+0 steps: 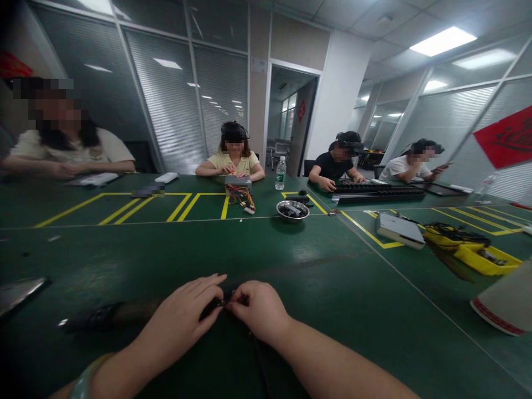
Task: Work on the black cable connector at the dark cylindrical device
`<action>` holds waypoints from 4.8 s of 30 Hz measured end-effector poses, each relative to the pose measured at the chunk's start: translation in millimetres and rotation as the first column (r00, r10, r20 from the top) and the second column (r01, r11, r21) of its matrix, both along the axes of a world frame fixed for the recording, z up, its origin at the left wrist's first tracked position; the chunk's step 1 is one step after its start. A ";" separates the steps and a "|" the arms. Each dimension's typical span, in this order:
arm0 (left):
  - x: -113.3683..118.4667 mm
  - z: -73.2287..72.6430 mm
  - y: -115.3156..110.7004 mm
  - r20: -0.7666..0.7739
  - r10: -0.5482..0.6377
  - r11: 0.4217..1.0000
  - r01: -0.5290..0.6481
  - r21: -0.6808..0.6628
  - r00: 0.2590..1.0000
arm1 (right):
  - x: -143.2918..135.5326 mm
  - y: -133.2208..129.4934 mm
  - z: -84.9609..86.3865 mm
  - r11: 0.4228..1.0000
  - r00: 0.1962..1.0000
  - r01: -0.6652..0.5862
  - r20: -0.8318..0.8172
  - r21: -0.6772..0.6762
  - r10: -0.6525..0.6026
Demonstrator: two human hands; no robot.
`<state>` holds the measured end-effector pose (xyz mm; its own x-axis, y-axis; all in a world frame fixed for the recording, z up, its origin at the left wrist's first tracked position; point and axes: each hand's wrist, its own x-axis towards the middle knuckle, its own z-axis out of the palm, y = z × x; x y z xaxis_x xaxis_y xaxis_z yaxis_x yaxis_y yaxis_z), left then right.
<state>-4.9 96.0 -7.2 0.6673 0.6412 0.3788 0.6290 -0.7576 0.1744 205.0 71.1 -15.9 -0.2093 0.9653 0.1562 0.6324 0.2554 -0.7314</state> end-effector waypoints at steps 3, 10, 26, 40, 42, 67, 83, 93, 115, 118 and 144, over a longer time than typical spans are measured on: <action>-0.1 -1.1 0.9 0.000 0.004 1.000 -0.004 -0.008 1.000 | -0.1 0.3 -1.5 1.000 1.000 -0.006 -0.003 0.013 0.006; -0.4 -1.4 2.8 0.000 -0.020 0.999 0.020 0.046 1.000 | -0.8 0.5 -0.2 1.000 1.000 0.003 -0.001 0.002 -0.003; 1.6 3.1 -3.2 0.039 -0.026 1.000 0.026 -0.013 0.999 | -2.2 -0.1 3.4 1.000 0.999 -0.008 -0.035 -0.028 0.007; 2.8 5.8 -3.1 0.029 -0.042 0.999 0.043 -0.010 0.999 | -3.6 -0.4 6.5 0.997 0.999 -0.034 -0.024 -0.073 0.032; 2.7 6.9 -3.3 0.030 -0.037 0.999 0.037 -0.003 0.999 | -3.8 -1.3 7.7 0.996 0.999 -0.041 -0.021 -0.082 0.039; -2.0 -2.9 2.7 0.039 -0.014 1.000 0.014 -0.010 0.999 | -1.9 -3.4 8.3 0.998 1.000 -0.001 0.003 -0.061 0.001; -2.2 -1.2 2.5 0.054 -0.042 0.999 0.042 -0.008 0.998 | -1.1 -1.9 6.0 0.999 0.998 -0.016 0.065 -0.033 0.019; -1.3 -1.3 4.8 0.014 -0.026 0.999 0.026 -0.042 1.000 | 1.3 -0.4 -0.4 1.000 0.998 -0.031 0.063 -0.003 0.031; -2.4 2.5 1.8 -0.009 -0.036 0.993 0.035 -0.110 0.999 | 1.4 0.7 0.4 0.999 0.999 -0.040 0.036 0.008 0.040; -3.0 2.1 2.0 -0.009 -0.006 0.992 0.005 -0.123 1.000 | 1.7 1.2 -0.7 0.999 0.998 -0.037 0.042 0.004 0.037; -3.9 -1.2 5.6 -0.021 -0.027 0.989 0.024 -0.146 0.999 | -0.6 0.0 2.2 0.999 0.999 -0.042 0.020 -0.005 0.042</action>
